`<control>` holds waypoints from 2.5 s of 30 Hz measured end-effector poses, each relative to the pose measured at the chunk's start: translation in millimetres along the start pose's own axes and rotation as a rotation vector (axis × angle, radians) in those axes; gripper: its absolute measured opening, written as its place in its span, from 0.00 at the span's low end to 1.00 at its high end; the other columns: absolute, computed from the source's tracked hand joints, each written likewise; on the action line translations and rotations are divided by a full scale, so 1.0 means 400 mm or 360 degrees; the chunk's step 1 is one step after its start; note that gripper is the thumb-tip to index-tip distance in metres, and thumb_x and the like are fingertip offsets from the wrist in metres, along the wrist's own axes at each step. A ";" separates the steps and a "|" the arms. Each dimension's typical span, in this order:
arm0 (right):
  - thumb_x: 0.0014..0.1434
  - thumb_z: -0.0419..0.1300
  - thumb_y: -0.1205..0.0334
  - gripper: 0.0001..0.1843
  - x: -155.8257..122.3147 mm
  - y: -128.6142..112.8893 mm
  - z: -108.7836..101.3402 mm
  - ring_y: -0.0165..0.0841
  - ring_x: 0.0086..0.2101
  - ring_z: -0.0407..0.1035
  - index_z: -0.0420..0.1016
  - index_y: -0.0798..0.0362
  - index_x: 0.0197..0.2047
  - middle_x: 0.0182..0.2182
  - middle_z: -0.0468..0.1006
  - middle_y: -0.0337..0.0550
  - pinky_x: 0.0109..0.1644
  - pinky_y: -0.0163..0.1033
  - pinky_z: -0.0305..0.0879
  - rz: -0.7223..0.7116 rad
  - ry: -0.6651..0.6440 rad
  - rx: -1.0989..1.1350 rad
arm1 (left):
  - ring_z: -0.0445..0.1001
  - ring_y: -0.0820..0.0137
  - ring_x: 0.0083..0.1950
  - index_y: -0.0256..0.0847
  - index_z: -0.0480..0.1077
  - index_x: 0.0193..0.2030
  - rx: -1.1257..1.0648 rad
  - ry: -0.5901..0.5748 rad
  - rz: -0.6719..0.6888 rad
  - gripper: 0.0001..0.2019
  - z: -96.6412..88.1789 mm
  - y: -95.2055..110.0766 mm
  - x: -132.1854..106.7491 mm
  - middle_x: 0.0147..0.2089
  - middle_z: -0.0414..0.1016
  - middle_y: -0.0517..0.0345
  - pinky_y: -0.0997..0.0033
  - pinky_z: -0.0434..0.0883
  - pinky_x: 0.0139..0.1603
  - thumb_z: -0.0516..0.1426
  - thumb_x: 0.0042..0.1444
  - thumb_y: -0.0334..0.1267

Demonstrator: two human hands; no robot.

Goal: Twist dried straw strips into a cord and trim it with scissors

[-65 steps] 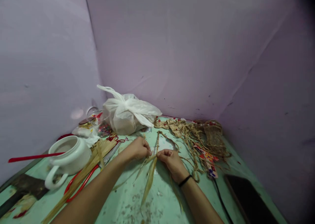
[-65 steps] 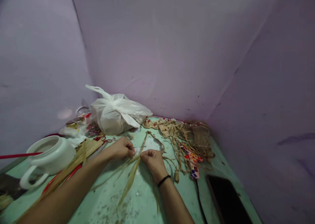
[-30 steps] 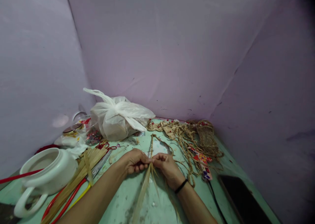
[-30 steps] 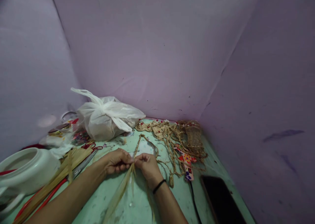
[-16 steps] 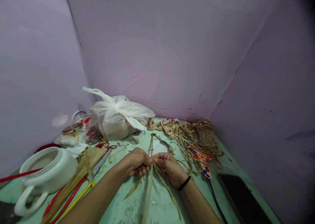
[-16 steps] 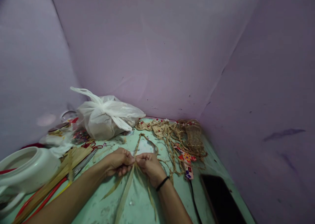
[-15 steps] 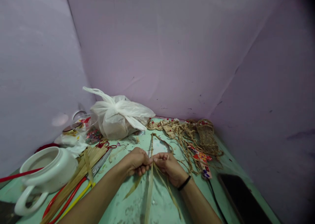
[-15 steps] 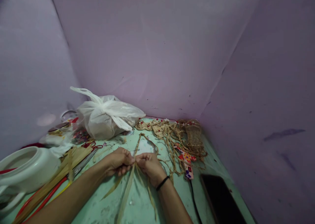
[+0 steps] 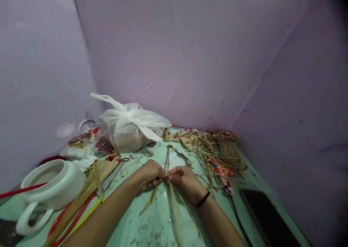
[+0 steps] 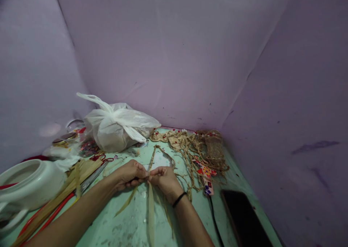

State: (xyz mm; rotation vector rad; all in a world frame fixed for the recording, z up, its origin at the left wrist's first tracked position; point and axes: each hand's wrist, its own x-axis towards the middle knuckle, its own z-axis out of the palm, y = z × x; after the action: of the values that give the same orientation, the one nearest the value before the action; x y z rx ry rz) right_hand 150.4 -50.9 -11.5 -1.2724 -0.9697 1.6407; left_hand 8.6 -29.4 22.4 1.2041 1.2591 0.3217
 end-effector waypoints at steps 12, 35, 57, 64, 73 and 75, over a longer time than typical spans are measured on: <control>0.31 0.61 0.68 0.09 0.002 -0.002 -0.006 0.22 0.17 0.57 0.67 0.57 0.21 0.15 0.70 0.35 0.23 0.30 0.48 -0.0076 0.0021 -0.0232 | 0.49 0.81 0.10 0.37 0.62 0.16 -0.0046 0.0142 0.0067 0.03 0.015 -0.018 0.024 0.09 0.52 0.68 0.79 0.41 0.12 0.54 0.32 0.33; 0.40 0.54 0.64 0.09 -0.017 -0.039 -0.011 0.25 0.16 0.54 0.67 0.57 0.13 0.10 0.60 0.35 0.19 0.32 0.44 -0.0256 0.0345 -0.1367 | 0.43 0.83 0.10 0.37 0.57 0.11 -0.0150 0.0208 0.0141 0.05 0.042 -0.021 0.028 0.07 0.47 0.70 0.78 0.38 0.12 0.50 0.30 0.28; 0.41 0.57 0.64 0.04 -0.039 -0.070 0.015 0.26 0.19 0.63 0.69 0.56 0.20 0.16 0.70 0.38 0.25 0.31 0.58 -0.0028 0.0160 -0.0421 | 0.46 0.83 0.10 0.34 0.63 0.14 -0.0171 0.0025 0.0110 0.03 -0.013 0.001 0.007 0.08 0.54 0.68 0.79 0.41 0.12 0.54 0.30 0.32; 0.39 0.53 0.68 0.06 -0.028 -0.032 0.055 0.20 0.11 0.48 0.63 0.56 0.14 0.09 0.58 0.32 0.14 0.29 0.42 0.0170 0.0009 -0.0244 | 0.48 0.83 0.11 0.33 0.66 0.16 -0.0032 -0.0021 0.0150 0.04 -0.016 -0.012 0.018 0.10 0.57 0.67 0.79 0.44 0.13 0.53 0.31 0.32; 0.40 0.54 0.62 0.08 -0.008 0.002 0.038 0.20 0.12 0.43 0.66 0.57 0.15 0.08 0.54 0.29 0.17 0.32 0.34 -0.0113 0.0061 -0.0452 | 0.50 0.80 0.13 0.34 0.65 0.13 0.0287 0.0117 0.0180 0.03 -0.015 0.007 -0.006 0.09 0.55 0.65 0.77 0.47 0.16 0.51 0.31 0.28; 0.40 0.54 0.63 0.07 -0.007 0.007 0.040 0.20 0.13 0.44 0.65 0.57 0.16 0.09 0.56 0.30 0.17 0.31 0.36 -0.0108 0.0096 -0.0465 | 0.54 0.78 0.14 0.34 0.65 0.14 0.0438 0.0211 0.0154 0.04 -0.017 0.005 -0.008 0.10 0.57 0.63 0.77 0.50 0.17 0.51 0.32 0.27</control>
State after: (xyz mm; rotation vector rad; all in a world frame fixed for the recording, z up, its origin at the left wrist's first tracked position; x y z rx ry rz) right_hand 134.6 -55.8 -10.1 -1.4556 -1.2344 1.4369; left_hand 2.4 -27.5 26.7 1.5022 1.3946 0.3098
